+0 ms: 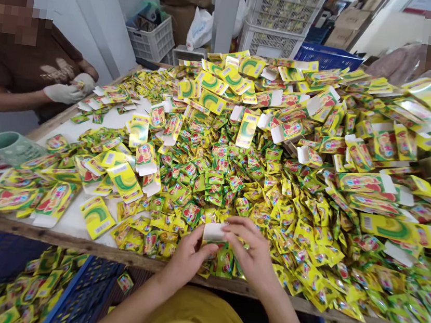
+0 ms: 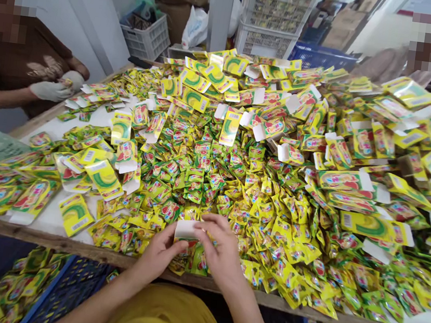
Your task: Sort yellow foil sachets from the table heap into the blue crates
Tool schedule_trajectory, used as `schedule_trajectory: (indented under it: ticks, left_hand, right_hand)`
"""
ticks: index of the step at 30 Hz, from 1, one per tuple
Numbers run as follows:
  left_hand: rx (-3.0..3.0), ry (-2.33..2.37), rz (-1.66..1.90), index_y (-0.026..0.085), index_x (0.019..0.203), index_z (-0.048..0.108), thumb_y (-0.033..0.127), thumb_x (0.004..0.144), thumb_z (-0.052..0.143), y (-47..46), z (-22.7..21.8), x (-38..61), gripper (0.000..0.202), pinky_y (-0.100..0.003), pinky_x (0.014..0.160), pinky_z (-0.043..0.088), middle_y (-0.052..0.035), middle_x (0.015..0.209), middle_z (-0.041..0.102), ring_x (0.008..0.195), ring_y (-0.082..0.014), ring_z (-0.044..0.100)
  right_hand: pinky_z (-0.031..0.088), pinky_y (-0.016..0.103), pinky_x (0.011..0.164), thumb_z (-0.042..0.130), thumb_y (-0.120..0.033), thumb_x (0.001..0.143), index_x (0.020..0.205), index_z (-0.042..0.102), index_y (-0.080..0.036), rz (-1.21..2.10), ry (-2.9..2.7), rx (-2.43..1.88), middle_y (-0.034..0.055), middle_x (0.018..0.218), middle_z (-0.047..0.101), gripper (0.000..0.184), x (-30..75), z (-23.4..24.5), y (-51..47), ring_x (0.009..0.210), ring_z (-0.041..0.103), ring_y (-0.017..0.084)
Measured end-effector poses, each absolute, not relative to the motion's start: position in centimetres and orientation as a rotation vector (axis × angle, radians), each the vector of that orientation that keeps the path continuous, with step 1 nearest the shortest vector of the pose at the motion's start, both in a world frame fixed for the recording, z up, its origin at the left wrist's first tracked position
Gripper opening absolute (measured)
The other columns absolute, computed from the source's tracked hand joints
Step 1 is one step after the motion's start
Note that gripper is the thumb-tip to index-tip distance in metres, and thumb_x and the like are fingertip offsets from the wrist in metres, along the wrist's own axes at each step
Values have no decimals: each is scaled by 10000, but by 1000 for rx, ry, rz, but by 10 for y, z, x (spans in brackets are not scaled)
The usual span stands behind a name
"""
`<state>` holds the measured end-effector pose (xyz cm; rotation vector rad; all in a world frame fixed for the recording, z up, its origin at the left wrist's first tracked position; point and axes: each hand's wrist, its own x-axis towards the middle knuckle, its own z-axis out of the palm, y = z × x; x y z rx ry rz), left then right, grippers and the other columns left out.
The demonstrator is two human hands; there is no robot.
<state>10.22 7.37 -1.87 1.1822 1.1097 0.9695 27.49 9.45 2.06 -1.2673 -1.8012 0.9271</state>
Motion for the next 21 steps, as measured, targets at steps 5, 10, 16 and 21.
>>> schedule_trajectory:
  ticks: [5, 10, 16, 21]
  left_hand:
    - [1108, 1005, 873, 175, 1161, 660, 398, 913, 473, 74, -4, 92, 383, -367, 1061, 363, -82, 1237, 635, 1186, -240, 532]
    - [1065, 1000, 891, 199, 1026, 707, 269, 765, 686, 79, 4, 87, 271, -351, 931, 466, -69, 1035, 718, 983, -218, 640]
    - [865, 1004, 904, 164, 900, 719, 241, 706, 751, 80, 3, 86, 211, -279, 808, 502, -46, 865, 732, 817, -165, 658]
    - [1021, 968, 929, 189, 900, 736, 227, 713, 759, 79, 5, 94, 192, -290, 798, 523, -46, 896, 747, 834, -179, 674]
  right_hand:
    - [396, 216, 424, 729, -414, 709, 836, 703, -190, 1577, -1019, -1332, -18, 571, 579, 259, 273, -5, 84, 459, 476, 101]
    - [426, 224, 471, 725, -402, 721, 813, 714, -188, 1730, -972, -1194, -8, 653, 599, 233, 273, -9, 77, 485, 481, 86]
    - [431, 233, 478, 676, -346, 769, 838, 698, -210, 1701, -1180, -1116, 5, 780, 575, 154, 281, -1, 79, 541, 488, 99]
    - [440, 250, 583, 600, -151, 766, 792, 706, -202, 1136, -1573, -1278, 17, 732, 566, 121, 273, 7, 81, 676, 529, 141]
